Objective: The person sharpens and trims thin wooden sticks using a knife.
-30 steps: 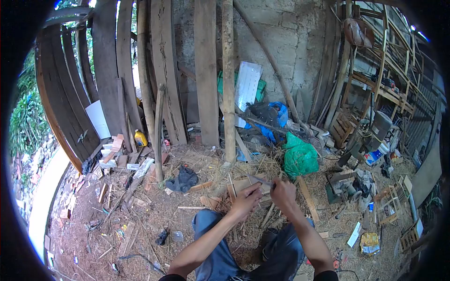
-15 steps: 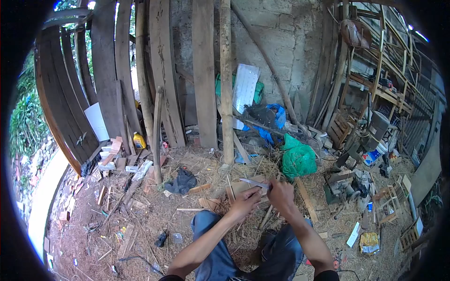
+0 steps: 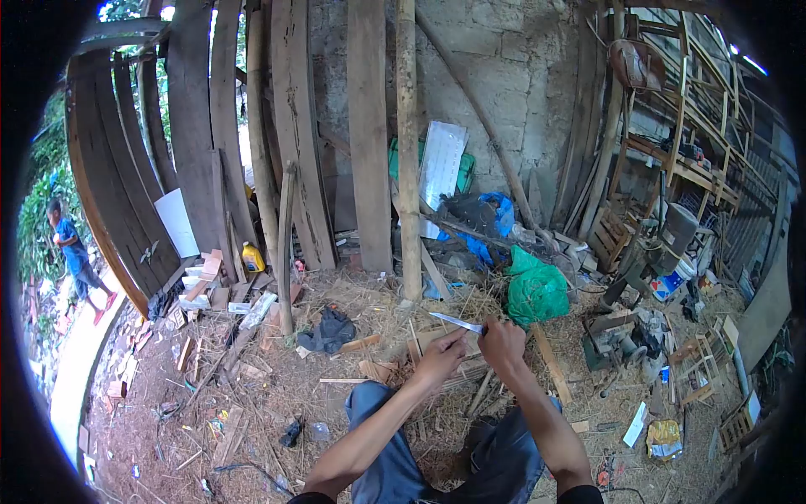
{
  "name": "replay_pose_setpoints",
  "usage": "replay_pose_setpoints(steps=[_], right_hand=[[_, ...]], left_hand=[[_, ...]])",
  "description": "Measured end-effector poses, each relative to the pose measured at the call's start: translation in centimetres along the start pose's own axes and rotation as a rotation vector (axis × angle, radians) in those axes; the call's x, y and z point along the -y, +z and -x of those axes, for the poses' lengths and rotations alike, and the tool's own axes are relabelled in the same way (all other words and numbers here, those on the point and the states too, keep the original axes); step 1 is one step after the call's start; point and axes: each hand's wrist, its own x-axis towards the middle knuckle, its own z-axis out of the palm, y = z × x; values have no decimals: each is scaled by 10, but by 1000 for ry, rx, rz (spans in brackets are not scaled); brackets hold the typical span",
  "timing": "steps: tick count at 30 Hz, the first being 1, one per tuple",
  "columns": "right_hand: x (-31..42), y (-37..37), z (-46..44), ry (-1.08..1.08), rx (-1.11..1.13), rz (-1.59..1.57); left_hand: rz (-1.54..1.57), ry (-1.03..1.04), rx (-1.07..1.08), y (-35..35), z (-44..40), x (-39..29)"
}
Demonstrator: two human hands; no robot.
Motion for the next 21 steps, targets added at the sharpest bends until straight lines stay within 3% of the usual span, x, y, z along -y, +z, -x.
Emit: replay_pose_setpoints(steps=[7,8,12,15,17,18,20,21], right_hand=[[-38,3,-16,213,-62,-96],[-38,3,-17,229,-2,-1],[-29,2,-8,221,47,-88],[-56,44,-12,173,-18,-69],[-79,74,-19,300,248,-781],[-77,62,-18,308,242,-776],[-52,7,-16,496,501,-1501],[-42,-11,-14,514,488,-1498]], left_hand=[[4,-103,65,-12,26,-5],[4,-100,63,-13,25,-5],[20,-78,38,-14,17,-1],[8,-45,27,-15,16,-10],[0,-42,29,-14,15,-12],[-6,-37,4,-15,14,-13],[-13,-38,1,-14,11,-14],[-15,-31,9,-14,11,-14]])
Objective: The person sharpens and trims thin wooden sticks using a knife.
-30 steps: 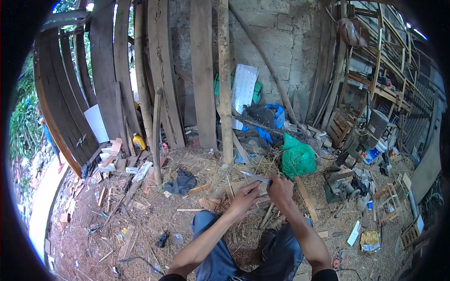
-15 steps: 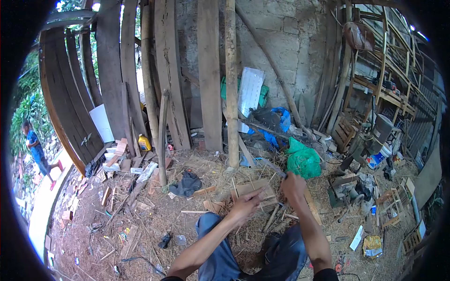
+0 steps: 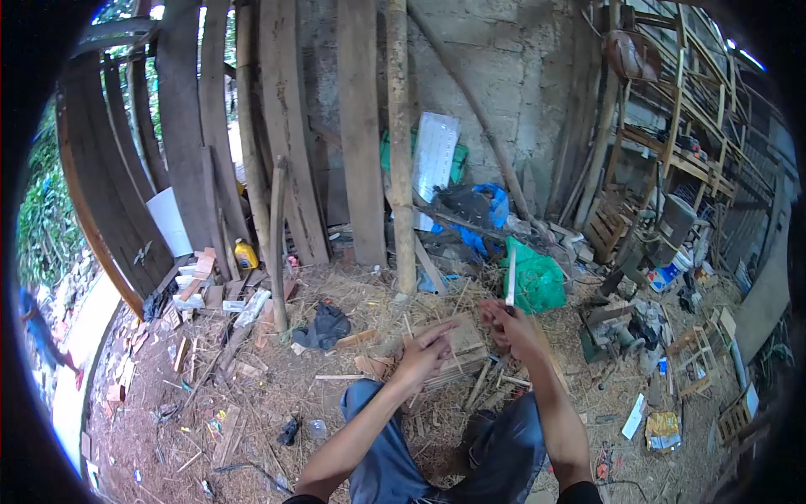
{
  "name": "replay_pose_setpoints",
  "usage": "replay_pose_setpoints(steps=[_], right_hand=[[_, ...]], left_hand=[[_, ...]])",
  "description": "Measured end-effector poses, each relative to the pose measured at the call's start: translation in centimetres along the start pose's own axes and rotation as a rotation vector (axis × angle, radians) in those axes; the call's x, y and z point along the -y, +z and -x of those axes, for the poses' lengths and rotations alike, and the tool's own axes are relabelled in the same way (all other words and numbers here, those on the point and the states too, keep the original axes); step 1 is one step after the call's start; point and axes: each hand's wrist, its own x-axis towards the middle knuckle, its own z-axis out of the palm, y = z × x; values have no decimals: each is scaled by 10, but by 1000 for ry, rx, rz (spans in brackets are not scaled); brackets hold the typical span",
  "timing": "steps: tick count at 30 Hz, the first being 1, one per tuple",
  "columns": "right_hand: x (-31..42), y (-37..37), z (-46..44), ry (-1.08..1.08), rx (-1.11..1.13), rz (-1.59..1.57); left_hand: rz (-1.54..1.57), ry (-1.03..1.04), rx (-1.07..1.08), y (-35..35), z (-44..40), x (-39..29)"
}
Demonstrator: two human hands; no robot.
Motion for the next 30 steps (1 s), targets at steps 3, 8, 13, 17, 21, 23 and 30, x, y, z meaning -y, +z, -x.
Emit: replay_pose_setpoints(steps=[3,8,13,17,21,23,30], right_hand=[[24,20,16,-138,20,-88],[35,23,11,-273,19,-37],[40,20,14,-270,-12,26],[42,24,25,-258,21,45],[52,27,41,-354,55,323],[43,22,37,-427,0,385],[47,0,34,-528,-258,493]], left_hand=[[0,6,30,6,0,-1],[-62,46,94,13,4,-6],[-47,50,115,22,8,-7],[-49,171,63,22,-9,-1],[64,175,97,28,-14,-10],[84,153,75,31,-17,-10],[169,140,0,24,-28,5]])
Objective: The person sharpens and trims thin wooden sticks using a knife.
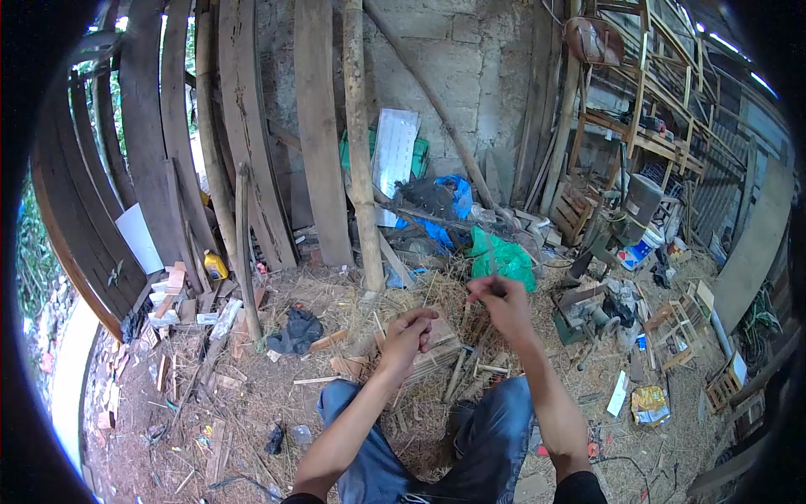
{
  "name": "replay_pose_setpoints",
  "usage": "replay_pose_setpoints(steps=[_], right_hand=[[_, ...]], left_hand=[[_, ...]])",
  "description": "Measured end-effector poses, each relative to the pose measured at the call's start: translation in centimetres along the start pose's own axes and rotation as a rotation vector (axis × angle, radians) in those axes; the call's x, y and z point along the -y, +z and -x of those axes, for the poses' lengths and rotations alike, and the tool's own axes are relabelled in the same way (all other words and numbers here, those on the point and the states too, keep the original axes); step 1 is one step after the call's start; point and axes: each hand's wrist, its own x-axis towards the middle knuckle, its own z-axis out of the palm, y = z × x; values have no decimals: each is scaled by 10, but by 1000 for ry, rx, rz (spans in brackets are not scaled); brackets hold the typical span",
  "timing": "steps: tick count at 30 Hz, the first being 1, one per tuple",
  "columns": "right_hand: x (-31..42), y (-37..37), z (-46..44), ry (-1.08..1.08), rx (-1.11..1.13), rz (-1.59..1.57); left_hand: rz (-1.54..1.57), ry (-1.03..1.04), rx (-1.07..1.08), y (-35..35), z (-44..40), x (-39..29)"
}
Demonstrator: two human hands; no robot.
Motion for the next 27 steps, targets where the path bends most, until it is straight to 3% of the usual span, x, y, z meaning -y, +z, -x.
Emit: replay_pose_setpoints(steps=[3,5,6,8,12,14,18,27], right_hand=[[-3,-23,-10,-127,-160,-263],[12,-41,-11,172,-249,-166],[3,-39,-13,171,-247,-167],[-23,-35,-13,71,14,-11],[8,-5,8,81,35,246],[13,3,7,265,140,-342],[13,16,1,37,168,-301],[-3,-39,-18,254,-255,-508]], left_hand=[[44,-11,-63,-10,2,-2],[180,-20,-136,-16,1,-3],[180,-18,-138,-14,2,-6],[98,-41,-85,-4,6,-14],[36,-32,-29,9,9,-10],[-58,-2,23,11,12,-7],[-124,-6,71,11,16,-8],[-558,40,63,-37,27,-21]])
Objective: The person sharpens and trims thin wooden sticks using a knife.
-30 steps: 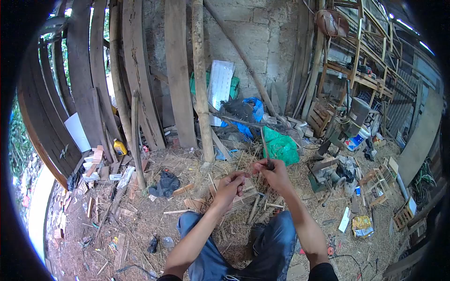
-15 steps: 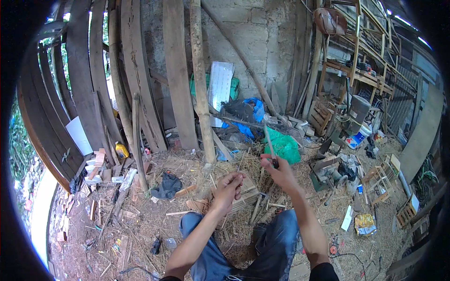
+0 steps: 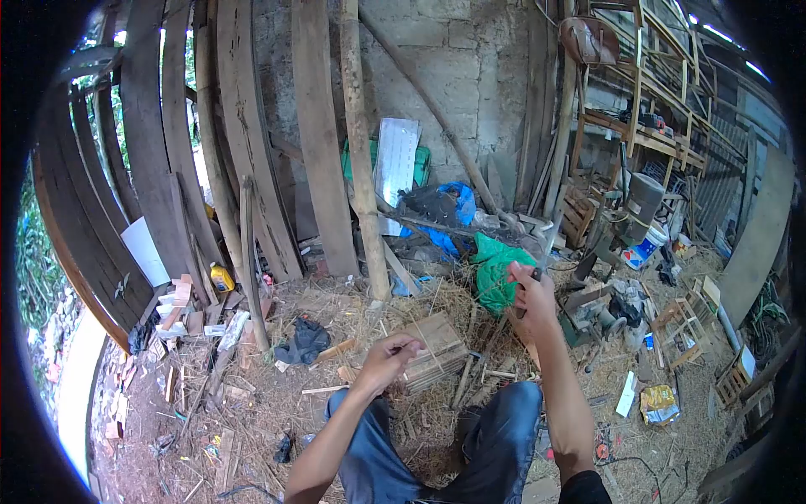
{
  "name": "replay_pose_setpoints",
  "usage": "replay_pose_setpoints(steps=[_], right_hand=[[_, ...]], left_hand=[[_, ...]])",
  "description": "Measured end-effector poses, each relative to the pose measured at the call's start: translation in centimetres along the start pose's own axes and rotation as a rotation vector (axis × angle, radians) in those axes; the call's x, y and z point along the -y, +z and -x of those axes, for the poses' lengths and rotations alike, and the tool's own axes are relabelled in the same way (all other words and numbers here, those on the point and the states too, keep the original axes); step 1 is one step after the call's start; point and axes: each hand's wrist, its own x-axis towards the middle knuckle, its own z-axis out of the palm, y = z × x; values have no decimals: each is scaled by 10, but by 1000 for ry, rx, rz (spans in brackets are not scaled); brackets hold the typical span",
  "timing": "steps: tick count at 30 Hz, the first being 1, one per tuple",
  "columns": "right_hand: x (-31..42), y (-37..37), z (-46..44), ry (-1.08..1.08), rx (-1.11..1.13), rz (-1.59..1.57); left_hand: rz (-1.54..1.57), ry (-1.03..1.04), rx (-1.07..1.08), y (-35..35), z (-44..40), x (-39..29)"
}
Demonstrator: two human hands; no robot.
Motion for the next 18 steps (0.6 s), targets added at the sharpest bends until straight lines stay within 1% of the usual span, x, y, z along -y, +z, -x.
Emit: replay_pose_setpoints(steps=[2,3,5,6,7,8,9,10,11,12,13,15,16,17,18], right_hand=[[-9,-5,-2,0,1,-4],[-10,-6,-1,3,4,-10],[-13,-7,3,36,30,6],[-14,-5,6,67,55,17],[-16,0,10,67,52,18],[-17,10,18,62,94,84],[-21,20,24,58,138,150],[-26,26,28,57,143,148],[-32,32,34,40,239,176],[-36,36,40,26,334,204],[-37,40,44,27,337,206],[-33,43,51,40,358,241],[-41,36,42,-138,376,301],[-42,30,39,-135,370,293],[-35,29,37,-244,343,298]], left_hand=[[95,-38,-61,-5,-3,-2],[99,-35,-59,-5,-4,-7],[-286,169,-39,-3,-4,-15],[-284,168,-35,1,-5,-11],[-290,225,46,8,-8,-5],[-296,280,124,15,-10,0],[-297,277,122,22,-14,2],[-105,260,92,30,-19,2],[88,242,61,38,-22,0],[215,184,27,43,-26,-6],[217,184,23,44,-27,-13],[277,90,22,46,-25,-26],[275,86,25,47,-24,-27],[360,76,28,47,-23,-29],[448,71,28,46,-23,-30]])
